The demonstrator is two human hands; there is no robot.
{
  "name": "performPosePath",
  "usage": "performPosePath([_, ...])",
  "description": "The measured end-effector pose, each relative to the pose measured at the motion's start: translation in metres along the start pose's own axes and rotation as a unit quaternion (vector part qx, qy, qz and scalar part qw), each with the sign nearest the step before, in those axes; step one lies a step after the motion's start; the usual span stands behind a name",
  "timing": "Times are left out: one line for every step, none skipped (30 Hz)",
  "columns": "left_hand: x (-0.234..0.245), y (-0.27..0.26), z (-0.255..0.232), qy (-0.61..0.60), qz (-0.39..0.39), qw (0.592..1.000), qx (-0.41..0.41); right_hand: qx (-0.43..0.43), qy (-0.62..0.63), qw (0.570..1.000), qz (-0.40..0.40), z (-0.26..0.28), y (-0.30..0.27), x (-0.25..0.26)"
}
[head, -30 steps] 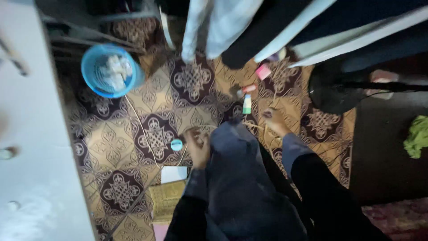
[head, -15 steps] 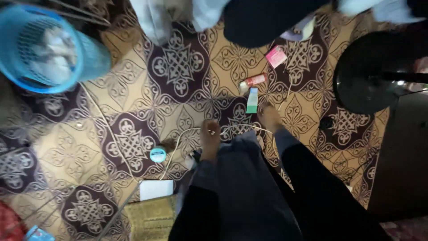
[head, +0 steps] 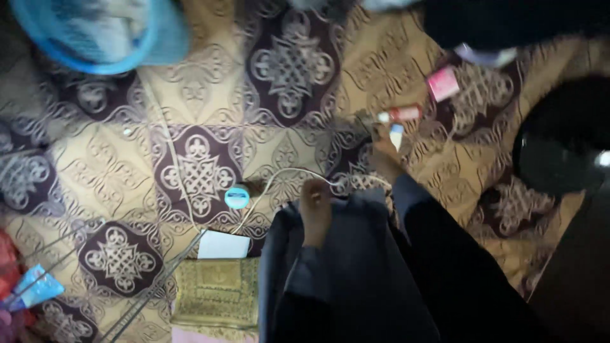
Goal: Organizing various small cosmetic bottles, stationery items, and storage boxes on a desk and shelving unit.
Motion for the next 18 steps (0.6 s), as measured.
performPosePath([0.010,-0.005,-0.008,-0.006,-0.041,0.999,-0.032,0.007,0.021,0.999,-0.025,0.018,0.007,0.016])
performPosePath([0.022,-0.018,-0.017,-0.009,-0.090,0.994,-0.058,0.018,0.045,0.998,-0.040,0.040,0.009,0.028])
performPosePath([0.027,-0.022,-0.027,-0.013,-0.110,0.992,-0.061,0.037,0.042,0.998,-0.033,0.070,0.017,0.060])
performPosePath([0.037,-0.026,-0.037,-0.003,-0.154,0.987,-0.052,0.091,0.064,0.991,-0.072,0.103,0.022,0.091])
performPosePath([0.046,-0.031,-0.046,0.006,-0.197,0.980,-0.042,0.144,0.088,0.980,-0.110,0.136,0.025,0.121])
performPosePath([0.059,-0.031,-0.038,0.002,-0.208,0.977,-0.051,0.159,0.087,0.977,-0.112,0.168,0.039,0.145])
performPosePath([0.071,-0.030,-0.030,-0.026,-0.208,0.976,-0.058,0.213,0.081,0.963,-0.144,0.201,0.052,0.169])
performPosePath([0.082,-0.024,-0.020,-0.057,-0.206,0.975,-0.068,0.266,0.073,0.945,-0.177,0.234,0.067,0.193])
performPosePath([0.088,-0.015,-0.028,-0.063,-0.215,0.971,-0.079,0.281,0.071,0.940,-0.181,0.262,0.089,0.205])
performPosePath([0.094,-0.012,-0.035,-0.045,-0.224,0.970,-0.080,0.316,0.053,0.925,-0.205,0.290,0.105,0.215])
performPosePath([0.100,-0.008,-0.041,-0.028,-0.232,0.969,-0.080,0.349,0.035,0.908,-0.229,0.317,0.121,0.224])
performPosePath([0.105,-0.006,-0.051,-0.031,-0.241,0.967,-0.080,0.358,0.036,0.906,-0.224,0.342,0.136,0.235])
performPosePath([0.109,-0.003,-0.060,-0.051,-0.241,0.966,-0.075,0.406,0.023,0.870,-0.280,0.367,0.149,0.245])
performPosePath([0.114,0.001,-0.069,-0.071,-0.241,0.966,-0.069,0.451,0.011,0.828,-0.333,0.392,0.163,0.255])
performPosePath([0.121,0.007,-0.066,-0.073,-0.249,0.963,-0.069,0.459,0.013,0.825,-0.329,0.407,0.184,0.250])
performPosePath([0.127,0.008,-0.062,-0.060,-0.255,0.963,-0.071,0.430,-0.007,0.860,-0.273,0.421,0.202,0.242])
performPosePath([0.132,0.008,-0.058,-0.046,-0.260,0.962,-0.073,0.401,-0.028,0.890,-0.216,0.433,0.220,0.234])
performPosePath([0.136,0.006,-0.061,-0.048,-0.265,0.960,-0.071,0.404,-0.028,0.889,-0.212,0.438,0.228,0.222])
Point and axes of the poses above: each hand's wrist, its own y-axis towards the middle knuckle, its own x-axis out of the back of the hand, z = x × y, the point moved 1 cm from there along y, towards the middle knuckle, and after that the axes turned 14 degrees about -y, right-handed, at the moved point
